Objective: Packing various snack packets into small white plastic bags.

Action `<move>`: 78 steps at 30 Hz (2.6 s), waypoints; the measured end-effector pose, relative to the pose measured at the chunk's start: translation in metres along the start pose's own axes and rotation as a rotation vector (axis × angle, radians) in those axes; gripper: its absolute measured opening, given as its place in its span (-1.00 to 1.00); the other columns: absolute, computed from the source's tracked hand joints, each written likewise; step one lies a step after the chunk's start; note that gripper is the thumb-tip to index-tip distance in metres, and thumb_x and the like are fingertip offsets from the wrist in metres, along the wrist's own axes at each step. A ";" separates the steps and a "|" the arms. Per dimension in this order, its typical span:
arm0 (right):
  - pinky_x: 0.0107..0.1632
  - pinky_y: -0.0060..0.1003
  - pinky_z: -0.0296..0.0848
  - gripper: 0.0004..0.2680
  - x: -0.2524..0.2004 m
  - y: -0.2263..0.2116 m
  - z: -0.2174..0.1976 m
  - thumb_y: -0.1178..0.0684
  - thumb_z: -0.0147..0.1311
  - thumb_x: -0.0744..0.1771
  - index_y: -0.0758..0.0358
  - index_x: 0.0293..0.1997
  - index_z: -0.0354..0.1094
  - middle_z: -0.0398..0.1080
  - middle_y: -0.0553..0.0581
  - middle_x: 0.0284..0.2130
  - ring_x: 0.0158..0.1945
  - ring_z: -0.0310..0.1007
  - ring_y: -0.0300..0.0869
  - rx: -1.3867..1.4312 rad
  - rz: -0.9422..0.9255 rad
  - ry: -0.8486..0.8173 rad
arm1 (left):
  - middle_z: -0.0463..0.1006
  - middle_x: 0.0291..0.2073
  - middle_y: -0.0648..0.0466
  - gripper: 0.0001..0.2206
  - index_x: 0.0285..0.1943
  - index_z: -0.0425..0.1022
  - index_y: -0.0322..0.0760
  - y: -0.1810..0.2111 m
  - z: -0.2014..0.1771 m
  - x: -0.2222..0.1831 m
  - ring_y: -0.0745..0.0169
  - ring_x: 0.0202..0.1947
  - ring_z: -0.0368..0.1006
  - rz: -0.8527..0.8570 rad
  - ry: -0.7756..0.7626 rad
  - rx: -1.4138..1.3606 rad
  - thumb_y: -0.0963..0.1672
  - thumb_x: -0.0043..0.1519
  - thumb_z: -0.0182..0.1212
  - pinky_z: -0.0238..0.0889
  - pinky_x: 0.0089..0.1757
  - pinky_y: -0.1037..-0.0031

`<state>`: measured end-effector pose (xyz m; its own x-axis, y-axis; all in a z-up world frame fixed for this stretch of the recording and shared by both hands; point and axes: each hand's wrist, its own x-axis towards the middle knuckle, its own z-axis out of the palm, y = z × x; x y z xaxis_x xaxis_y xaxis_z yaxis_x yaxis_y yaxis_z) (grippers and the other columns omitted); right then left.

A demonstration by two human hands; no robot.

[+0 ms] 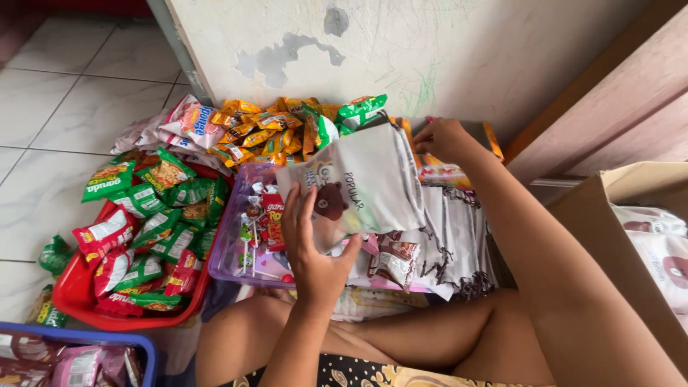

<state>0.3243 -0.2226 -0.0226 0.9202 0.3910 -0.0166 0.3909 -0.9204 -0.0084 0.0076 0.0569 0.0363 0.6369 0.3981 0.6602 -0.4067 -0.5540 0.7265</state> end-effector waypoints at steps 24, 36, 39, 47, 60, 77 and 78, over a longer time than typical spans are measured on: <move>-0.23 -0.52 0.40 -0.83 -0.142 -0.054 -0.147 0.16 0.25 0.32 0.15 0.01 0.58 0.57 0.01 -0.25 -0.15 0.51 -0.40 0.648 0.169 0.382 | 0.17 0.42 -0.22 -0.20 0.44 0.18 -0.20 0.016 -0.002 -0.002 -0.21 0.46 0.12 -0.018 -0.145 -0.023 -0.20 -0.03 0.51 0.08 0.35 0.01; 0.02 -0.57 0.53 -0.83 -0.293 -0.129 -0.117 0.27 0.22 0.33 0.42 0.01 0.43 0.51 0.18 -0.17 -0.12 0.52 -0.31 1.273 0.237 0.809 | 0.20 0.41 -0.18 -0.21 0.43 0.19 -0.22 0.021 0.005 -0.023 -0.18 0.45 0.13 0.007 -0.185 -0.035 -0.19 -0.04 0.49 0.05 0.36 0.04; 0.06 -0.48 0.53 -0.85 -0.315 -0.144 -0.127 0.29 0.19 0.36 0.44 0.03 0.43 0.49 0.22 -0.11 -0.06 0.52 -0.23 1.111 0.285 0.896 | 0.22 0.40 -0.19 -0.25 0.42 0.21 -0.23 0.025 0.005 -0.026 -0.19 0.43 0.17 0.033 -0.167 -0.054 -0.18 -0.01 0.45 0.09 0.35 0.03; 0.07 -0.33 0.47 -0.85 -0.329 -0.164 -0.135 0.49 0.10 0.37 0.45 -0.08 0.48 0.53 0.23 -0.16 -0.12 0.51 -0.14 0.575 0.066 1.015 | 0.19 0.41 -0.17 -0.27 0.43 0.20 -0.19 0.028 0.013 -0.041 -0.17 0.44 0.14 0.034 -0.216 -0.121 -0.12 0.05 0.47 0.09 0.33 0.02; -0.18 -0.12 0.51 -0.83 -0.322 -0.169 -0.144 0.39 0.23 0.28 0.16 -0.30 0.59 0.60 0.16 -0.10 -0.28 0.55 0.03 0.326 -0.116 0.987 | 0.22 0.34 -0.30 -0.19 0.41 0.28 -0.21 0.034 0.018 -0.042 -0.43 0.34 0.19 -0.130 -0.245 -0.236 -0.14 -0.10 0.56 0.06 0.17 -0.29; 0.14 0.19 0.38 -0.81 -0.288 -0.113 -0.061 0.20 0.04 0.37 0.61 -0.02 0.42 0.18 0.49 0.36 0.25 0.27 0.39 0.995 0.061 0.395 | 0.24 0.33 -0.30 -0.25 0.41 0.28 -0.19 0.015 0.053 -0.059 -0.37 0.30 0.23 -0.082 -0.415 0.085 -0.15 -0.04 0.49 0.25 0.15 -0.07; 0.15 0.08 0.41 -0.78 -0.285 -0.111 -0.051 0.19 0.15 0.32 0.51 0.03 0.44 0.26 0.38 0.34 0.28 0.30 0.25 1.044 0.116 0.370 | 0.25 0.33 -0.32 -0.25 0.41 0.30 -0.18 0.017 0.052 -0.058 -0.40 0.28 0.24 0.001 -0.478 0.257 -0.17 -0.05 0.51 0.29 0.12 -0.08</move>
<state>0.0195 -0.2325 0.0336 0.9670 0.1185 0.2256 0.2548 -0.4305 -0.8659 -0.0017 -0.0135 0.0007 0.8880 0.0540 0.4567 -0.2721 -0.7389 0.6164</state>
